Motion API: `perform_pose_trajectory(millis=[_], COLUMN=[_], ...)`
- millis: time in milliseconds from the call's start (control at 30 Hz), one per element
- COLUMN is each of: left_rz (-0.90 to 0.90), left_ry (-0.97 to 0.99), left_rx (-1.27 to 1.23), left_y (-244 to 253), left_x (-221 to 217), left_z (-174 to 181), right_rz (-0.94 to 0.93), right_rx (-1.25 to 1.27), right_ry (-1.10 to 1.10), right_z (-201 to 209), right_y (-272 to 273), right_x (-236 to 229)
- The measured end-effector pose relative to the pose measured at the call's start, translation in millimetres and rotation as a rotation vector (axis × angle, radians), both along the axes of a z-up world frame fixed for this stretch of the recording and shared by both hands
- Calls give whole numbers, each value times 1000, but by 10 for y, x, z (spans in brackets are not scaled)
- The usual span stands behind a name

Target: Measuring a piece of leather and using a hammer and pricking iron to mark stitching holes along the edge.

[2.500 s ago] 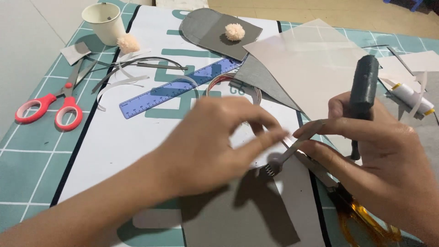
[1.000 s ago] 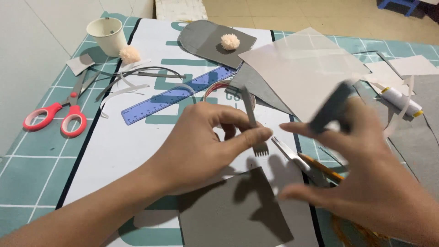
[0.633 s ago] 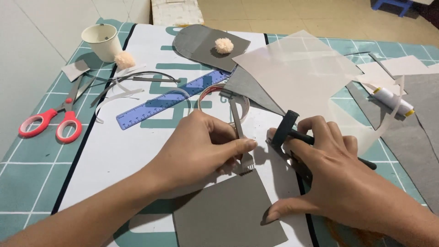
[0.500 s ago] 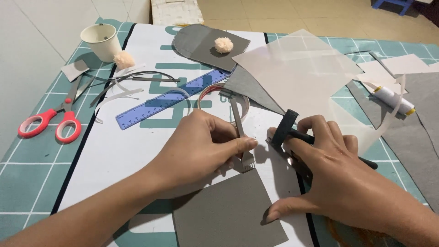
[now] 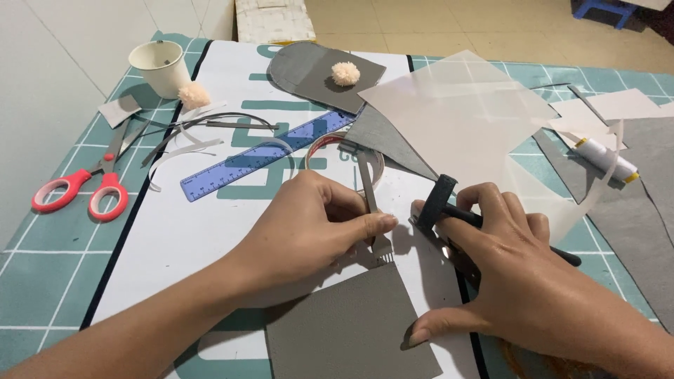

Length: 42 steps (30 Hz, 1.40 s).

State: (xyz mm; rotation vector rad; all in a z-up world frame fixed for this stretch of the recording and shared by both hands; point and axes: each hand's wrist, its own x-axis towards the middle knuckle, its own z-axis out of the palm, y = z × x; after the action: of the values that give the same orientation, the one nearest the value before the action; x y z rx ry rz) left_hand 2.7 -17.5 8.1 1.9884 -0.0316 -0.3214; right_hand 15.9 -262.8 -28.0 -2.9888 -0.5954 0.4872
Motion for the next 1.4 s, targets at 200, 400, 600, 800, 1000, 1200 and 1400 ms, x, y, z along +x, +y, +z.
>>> perform_pose_trajectory(millis=[200, 400, 600, 800, 1000, 1200, 1400], left_rz=[-7, 14, -4, -7, -13, 2, -48], left_ry=[-42, -4, -75, -134, -175, -135, -229], left_rx=[13, 111, 107, 70, 69, 74, 68], left_y=[15, -18, -3, -7, 8, -7, 11], left_x=[14, -6, 11, -7, -1, -9, 5], left_z=[-73, -16, -113, -142, -199, -149, -226], right_rz=[-30, -45, -41, -48, -56, -82, -50], right_rx=[-24, -51, -76, -60, -64, -99, -65], right_ry=[24, 44, 48, 57, 62, 99, 56], right_z=[-7, -3, 8, 45, 46, 85, 34], right_y=[15, 31, 42, 57, 69, 95, 54], right_x=[22, 25, 41, 18, 28, 27, 23])
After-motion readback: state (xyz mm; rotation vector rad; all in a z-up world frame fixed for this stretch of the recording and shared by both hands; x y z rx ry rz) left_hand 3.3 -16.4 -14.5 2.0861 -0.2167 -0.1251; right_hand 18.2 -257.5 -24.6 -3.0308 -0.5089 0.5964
